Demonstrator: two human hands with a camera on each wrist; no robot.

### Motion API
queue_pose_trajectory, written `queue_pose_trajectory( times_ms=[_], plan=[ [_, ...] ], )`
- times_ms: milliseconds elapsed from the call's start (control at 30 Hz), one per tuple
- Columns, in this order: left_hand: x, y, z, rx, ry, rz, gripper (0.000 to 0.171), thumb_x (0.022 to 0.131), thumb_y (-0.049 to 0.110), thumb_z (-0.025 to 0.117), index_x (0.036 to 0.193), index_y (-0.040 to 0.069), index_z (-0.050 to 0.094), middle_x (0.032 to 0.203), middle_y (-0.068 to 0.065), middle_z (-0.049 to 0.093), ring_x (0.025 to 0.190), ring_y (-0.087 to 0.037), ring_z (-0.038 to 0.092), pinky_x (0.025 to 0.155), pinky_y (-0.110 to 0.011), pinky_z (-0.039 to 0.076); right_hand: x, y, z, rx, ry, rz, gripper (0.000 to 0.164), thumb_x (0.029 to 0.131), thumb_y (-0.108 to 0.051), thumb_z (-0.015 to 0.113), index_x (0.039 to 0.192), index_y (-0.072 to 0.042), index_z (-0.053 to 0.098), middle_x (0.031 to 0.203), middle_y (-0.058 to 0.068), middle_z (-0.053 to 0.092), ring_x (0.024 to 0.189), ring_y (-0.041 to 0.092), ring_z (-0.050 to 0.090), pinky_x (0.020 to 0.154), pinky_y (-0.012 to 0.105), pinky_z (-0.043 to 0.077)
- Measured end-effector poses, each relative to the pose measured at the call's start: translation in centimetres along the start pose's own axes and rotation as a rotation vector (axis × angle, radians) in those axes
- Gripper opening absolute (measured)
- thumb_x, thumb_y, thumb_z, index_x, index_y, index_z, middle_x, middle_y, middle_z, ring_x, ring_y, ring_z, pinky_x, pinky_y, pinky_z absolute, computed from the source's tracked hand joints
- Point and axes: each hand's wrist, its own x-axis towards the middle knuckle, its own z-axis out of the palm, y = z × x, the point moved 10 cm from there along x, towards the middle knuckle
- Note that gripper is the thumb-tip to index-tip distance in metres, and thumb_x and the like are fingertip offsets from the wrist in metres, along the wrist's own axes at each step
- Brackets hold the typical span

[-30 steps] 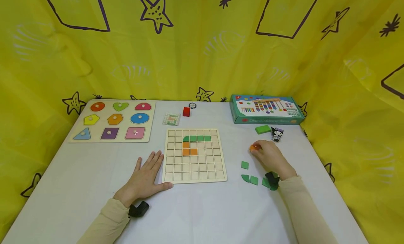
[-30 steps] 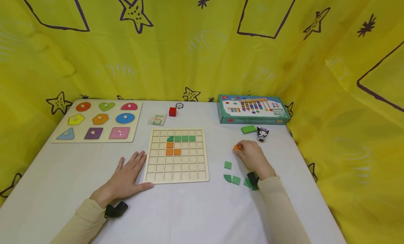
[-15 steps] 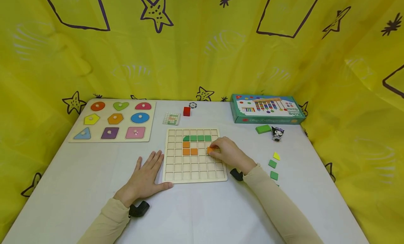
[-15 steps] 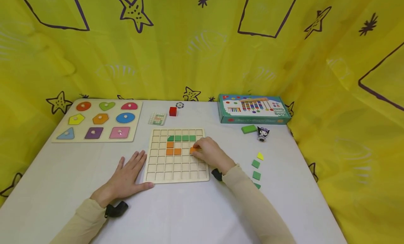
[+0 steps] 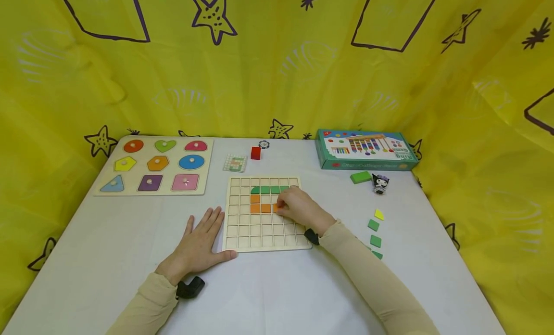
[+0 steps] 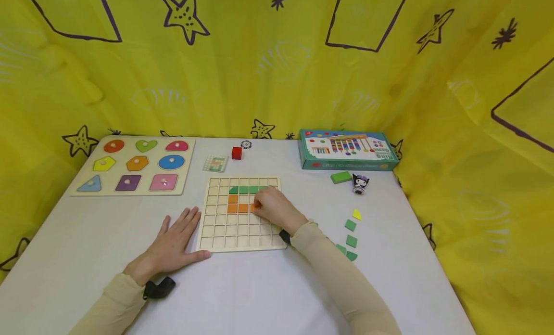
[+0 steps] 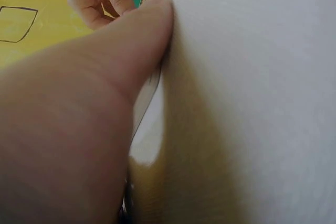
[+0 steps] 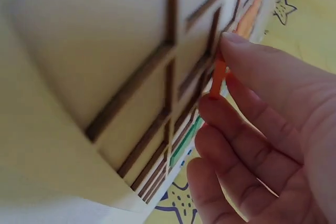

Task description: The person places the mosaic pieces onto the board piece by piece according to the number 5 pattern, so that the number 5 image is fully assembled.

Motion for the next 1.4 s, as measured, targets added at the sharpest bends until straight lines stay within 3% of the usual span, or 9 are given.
queue_pose_trajectory(
  times_ms=[167, 533, 667, 800, 933, 1067, 1233, 1400],
  plan=[
    [-0.2, -0.3, 0.0, 0.003, -0.007, -0.013, 0.112, 0.079, 0.078, 0.054, 0.153, -0.001, 0.024, 0.16, -0.014, 0.017, 0.146, -0.033, 0.01, 0.11, -0.063, -0.002, -0.1, -0.6, 0.0, -0.045, 0.027, -0.051, 0.009, 0.088, -0.018, 0.076, 0.091, -0.01, 0.074, 0.09, -0.002, 0.063, 0.087, 0.018, 0.053, 0.079, 0.03, 0.046],
    [-0.4, -0.2, -0.3, -0.009, 0.017, -0.008, 0.11, 0.08, 0.075, 0.056, 0.152, -0.003, 0.027, 0.159, -0.016, 0.02, 0.146, -0.034, 0.012, 0.11, -0.065, 0.0, -1.1, -1.4, -0.4, -0.035, 0.027, -0.143, 0.012, 0.091, -0.005, 0.069, 0.101, -0.005, 0.076, 0.103, 0.005, 0.07, 0.098, 0.024, 0.058, 0.087, 0.036, 0.046],
    [-0.4, -0.2, 0.1, -0.013, 0.007, -0.009, 0.111, 0.079, 0.077, 0.055, 0.152, -0.002, 0.026, 0.16, -0.015, 0.018, 0.146, -0.034, 0.011, 0.11, -0.064, -0.001, -2.4, -1.2, -0.5, -0.011, 0.006, -0.149, 0.017, 0.093, -0.005, 0.066, 0.108, -0.002, 0.074, 0.114, 0.009, 0.069, 0.111, 0.027, 0.058, 0.098, 0.04, 0.043],
    [-0.3, -0.2, 0.4, -0.014, 0.0, -0.009, 0.112, 0.079, 0.078, 0.055, 0.153, -0.001, 0.026, 0.16, -0.014, 0.018, 0.146, -0.033, 0.011, 0.11, -0.063, -0.002, -4.5, 0.3, -1.9, 0.028, 0.053, -0.119, 0.022, 0.094, -0.004, 0.063, 0.114, 0.001, 0.071, 0.119, 0.013, 0.066, 0.116, 0.031, 0.056, 0.101, 0.043, 0.041],
    [-0.3, 0.0, 0.3, -0.012, 0.011, 0.003, 0.111, 0.079, 0.077, 0.055, 0.152, -0.003, 0.027, 0.159, -0.016, 0.019, 0.146, -0.034, 0.012, 0.11, -0.064, -0.001, -7.5, 4.1, -4.3, 0.044, 0.142, -0.02, 0.021, 0.092, 0.0, 0.064, 0.112, 0.003, 0.071, 0.114, 0.014, 0.068, 0.109, 0.033, 0.058, 0.097, 0.047, 0.044],
    [-0.3, 0.1, -0.1, -0.003, 0.023, 0.011, 0.11, 0.08, 0.076, 0.056, 0.151, -0.003, 0.027, 0.159, -0.017, 0.02, 0.146, -0.035, 0.013, 0.11, -0.065, 0.001, -11.3, 9.4, -6.6, 0.076, 0.188, 0.16, 0.021, 0.091, 0.002, 0.065, 0.111, 0.005, 0.07, 0.11, 0.018, 0.068, 0.106, 0.038, 0.058, 0.094, 0.053, 0.044],
    [-0.2, 0.0, -0.2, -0.001, 0.024, 0.012, 0.11, 0.08, 0.076, 0.055, 0.151, -0.003, 0.027, 0.159, -0.017, 0.02, 0.146, -0.035, 0.013, 0.11, -0.065, 0.0, -16.3, 15.2, -8.2, 0.099, 0.168, 0.392, 0.025, 0.093, -0.003, 0.064, 0.116, 0.007, 0.067, 0.112, 0.024, 0.066, 0.107, 0.043, 0.053, 0.094, 0.059, 0.039],
    [-0.1, 0.1, -0.1, 0.001, 0.022, 0.014, 0.111, 0.08, 0.077, 0.054, 0.152, -0.003, 0.027, 0.159, -0.016, 0.019, 0.146, -0.035, 0.012, 0.11, -0.065, 0.0, -19.3, 18.0, -8.5, 0.098, 0.137, 0.495, 0.03, 0.091, -0.007, 0.065, 0.117, 0.009, 0.066, 0.103, 0.021, 0.067, 0.101, 0.042, 0.053, 0.092, 0.059, 0.039]
  ],
)
